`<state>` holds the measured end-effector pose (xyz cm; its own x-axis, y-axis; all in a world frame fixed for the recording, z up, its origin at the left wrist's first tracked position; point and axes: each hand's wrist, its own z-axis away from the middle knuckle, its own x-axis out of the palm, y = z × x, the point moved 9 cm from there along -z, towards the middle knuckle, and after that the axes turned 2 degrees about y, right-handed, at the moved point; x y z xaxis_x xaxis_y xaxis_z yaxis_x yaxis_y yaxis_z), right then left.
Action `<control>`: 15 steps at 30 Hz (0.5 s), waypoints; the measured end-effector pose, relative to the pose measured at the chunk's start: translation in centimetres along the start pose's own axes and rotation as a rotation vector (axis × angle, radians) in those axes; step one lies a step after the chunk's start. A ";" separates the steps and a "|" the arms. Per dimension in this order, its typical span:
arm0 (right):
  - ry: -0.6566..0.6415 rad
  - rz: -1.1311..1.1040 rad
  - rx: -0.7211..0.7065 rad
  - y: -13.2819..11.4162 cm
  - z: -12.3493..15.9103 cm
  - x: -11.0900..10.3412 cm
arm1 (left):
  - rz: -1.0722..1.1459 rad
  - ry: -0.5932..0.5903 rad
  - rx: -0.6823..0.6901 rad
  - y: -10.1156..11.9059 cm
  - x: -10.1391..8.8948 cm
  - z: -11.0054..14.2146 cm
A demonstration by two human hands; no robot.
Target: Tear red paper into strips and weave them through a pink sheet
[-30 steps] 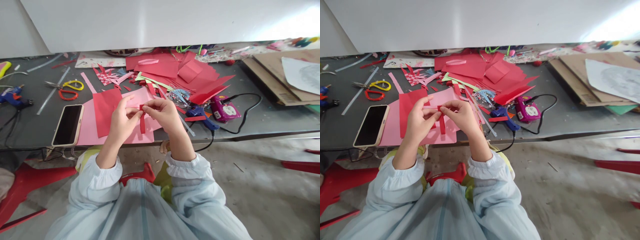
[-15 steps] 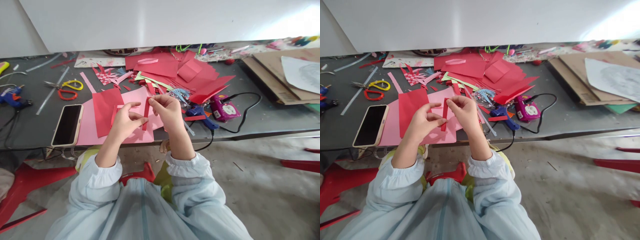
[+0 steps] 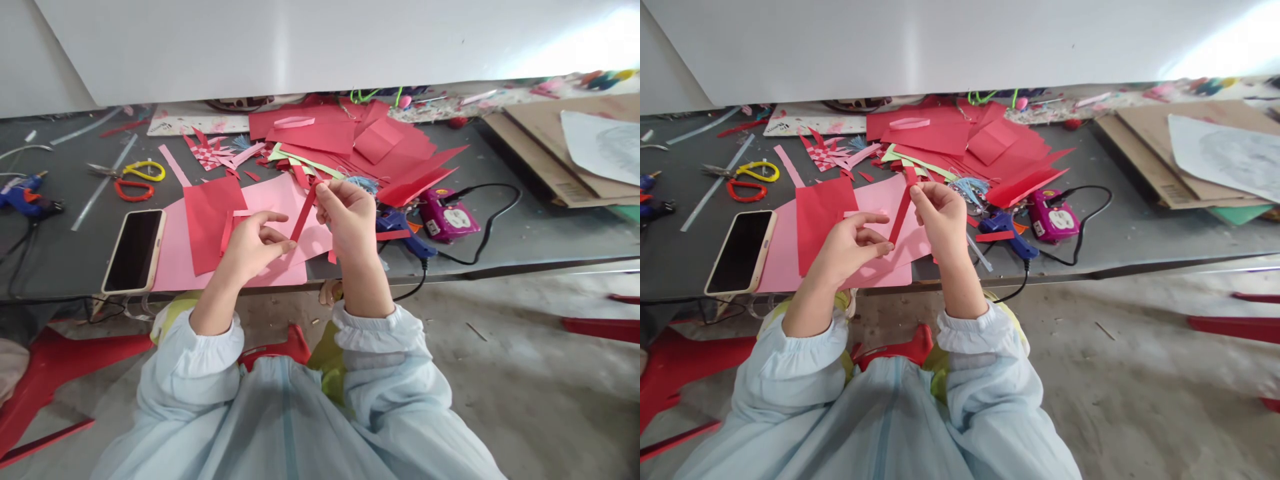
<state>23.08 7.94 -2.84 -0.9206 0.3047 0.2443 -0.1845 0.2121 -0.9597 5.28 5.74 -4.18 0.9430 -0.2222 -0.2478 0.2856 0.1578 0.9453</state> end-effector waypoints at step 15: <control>-0.009 0.041 0.049 0.6 -0.1 -0.2 | -0.111 -0.008 0.034 0.0 0.3 0.1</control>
<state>23.17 8.11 -3.42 -0.9307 0.3035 0.2040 -0.1633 0.1542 -0.9745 5.49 5.56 -4.24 0.9045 -0.2443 -0.3497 0.3820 0.0993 0.9188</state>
